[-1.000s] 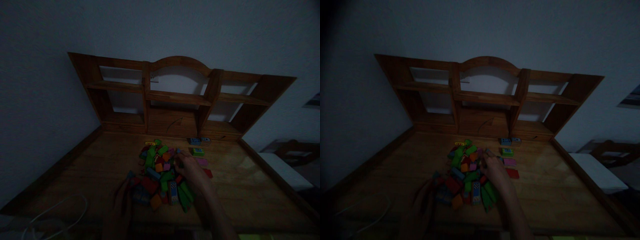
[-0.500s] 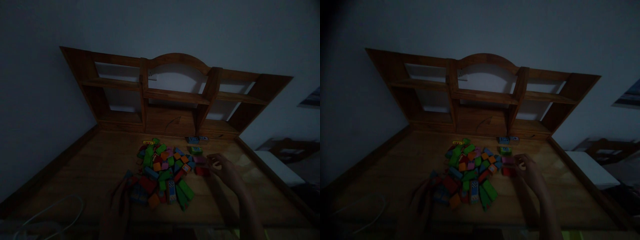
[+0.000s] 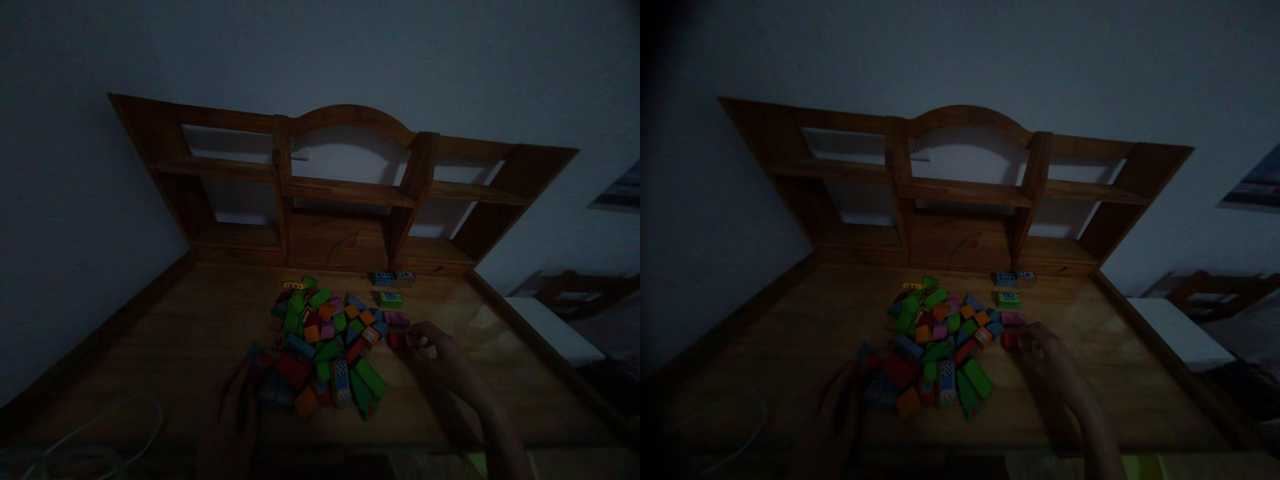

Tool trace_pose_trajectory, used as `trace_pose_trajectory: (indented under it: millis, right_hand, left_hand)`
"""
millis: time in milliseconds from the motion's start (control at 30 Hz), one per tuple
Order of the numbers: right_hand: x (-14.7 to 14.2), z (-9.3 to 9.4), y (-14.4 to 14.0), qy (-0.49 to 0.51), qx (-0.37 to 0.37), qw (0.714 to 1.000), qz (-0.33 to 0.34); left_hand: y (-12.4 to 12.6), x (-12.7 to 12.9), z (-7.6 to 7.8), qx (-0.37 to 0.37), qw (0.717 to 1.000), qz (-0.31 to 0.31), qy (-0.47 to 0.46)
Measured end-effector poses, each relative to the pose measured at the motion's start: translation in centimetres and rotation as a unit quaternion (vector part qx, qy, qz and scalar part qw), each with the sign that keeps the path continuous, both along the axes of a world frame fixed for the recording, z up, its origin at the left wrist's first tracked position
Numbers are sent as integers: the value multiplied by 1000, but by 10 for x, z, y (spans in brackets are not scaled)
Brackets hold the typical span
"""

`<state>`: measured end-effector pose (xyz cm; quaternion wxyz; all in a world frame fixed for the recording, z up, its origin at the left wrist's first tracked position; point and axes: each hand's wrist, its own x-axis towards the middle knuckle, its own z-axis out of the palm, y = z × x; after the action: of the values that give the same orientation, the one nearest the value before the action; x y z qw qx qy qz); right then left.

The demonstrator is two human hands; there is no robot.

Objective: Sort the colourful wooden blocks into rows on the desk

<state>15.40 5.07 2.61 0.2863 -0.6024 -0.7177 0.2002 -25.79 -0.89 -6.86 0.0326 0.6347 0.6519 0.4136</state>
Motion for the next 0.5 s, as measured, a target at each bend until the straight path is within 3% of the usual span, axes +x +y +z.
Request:
trace_pose_trajectory:
  millis: [233,500]
  right_hand:
    - [-24,-8,-31,-6,-34,999,34]
    - [-27,-16,-35,22,-28,999,24]
  left_hand:
    - [-3,2,2,3,1000,1,7]
    - [-1,7,7,-7,1000,25,-6]
